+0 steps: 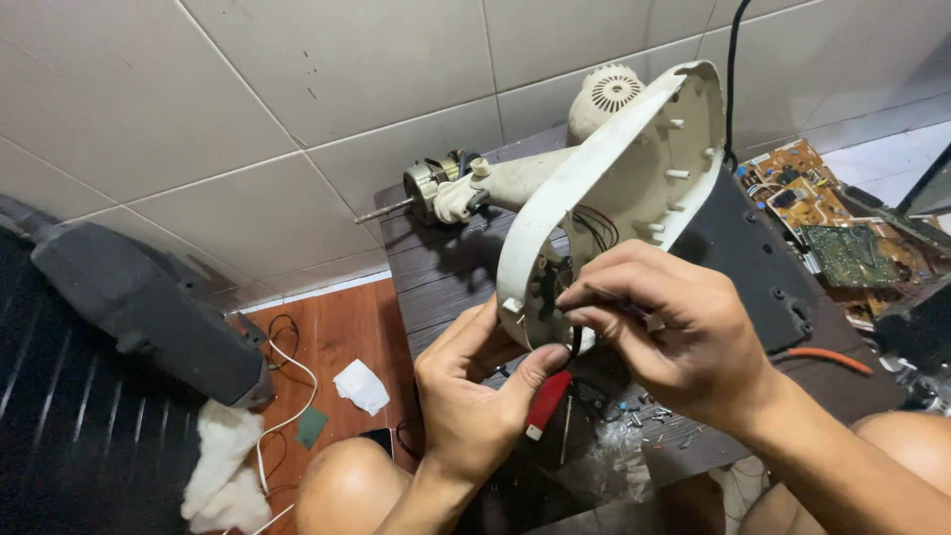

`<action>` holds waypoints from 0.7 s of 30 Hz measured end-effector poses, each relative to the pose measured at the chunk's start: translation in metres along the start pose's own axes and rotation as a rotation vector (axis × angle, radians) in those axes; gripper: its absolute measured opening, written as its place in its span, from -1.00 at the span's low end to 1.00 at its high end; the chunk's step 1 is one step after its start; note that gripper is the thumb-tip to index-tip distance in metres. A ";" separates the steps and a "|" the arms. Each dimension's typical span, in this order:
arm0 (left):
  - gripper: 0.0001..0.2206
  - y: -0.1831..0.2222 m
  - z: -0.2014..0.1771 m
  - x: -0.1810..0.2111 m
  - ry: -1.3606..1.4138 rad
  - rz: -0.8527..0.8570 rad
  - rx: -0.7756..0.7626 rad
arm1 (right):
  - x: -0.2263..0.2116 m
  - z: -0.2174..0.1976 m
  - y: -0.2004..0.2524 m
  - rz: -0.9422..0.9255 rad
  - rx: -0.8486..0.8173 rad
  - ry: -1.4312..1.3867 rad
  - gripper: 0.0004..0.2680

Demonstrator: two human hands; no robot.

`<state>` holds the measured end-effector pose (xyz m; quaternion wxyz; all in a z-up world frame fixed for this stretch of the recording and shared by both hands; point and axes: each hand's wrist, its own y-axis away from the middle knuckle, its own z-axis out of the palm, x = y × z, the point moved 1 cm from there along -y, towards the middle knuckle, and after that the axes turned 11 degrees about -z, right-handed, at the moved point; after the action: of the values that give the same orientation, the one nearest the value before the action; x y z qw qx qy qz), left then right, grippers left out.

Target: Disassembling and cleaning the internal components of an electric fan for repair.

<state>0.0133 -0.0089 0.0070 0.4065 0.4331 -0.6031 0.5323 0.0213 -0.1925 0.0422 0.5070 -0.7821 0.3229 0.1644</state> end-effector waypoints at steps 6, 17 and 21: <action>-0.50 0.001 -0.004 -0.019 0.257 -0.230 -0.089 | -0.004 -0.010 0.003 0.094 -0.014 -0.071 -0.85; -0.51 -0.006 -0.006 -0.015 0.202 -0.317 -0.115 | 0.005 -0.011 0.014 0.317 -0.007 -0.296 -0.91; -0.55 -0.007 -0.006 -0.017 0.203 -0.323 -0.140 | -0.009 -0.014 0.007 0.188 -0.052 -0.134 -0.89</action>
<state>0.0251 -0.0021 -0.0063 0.5744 0.4391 -0.5171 0.4581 0.0090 -0.2038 0.0481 0.4894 -0.7485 0.3558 0.2714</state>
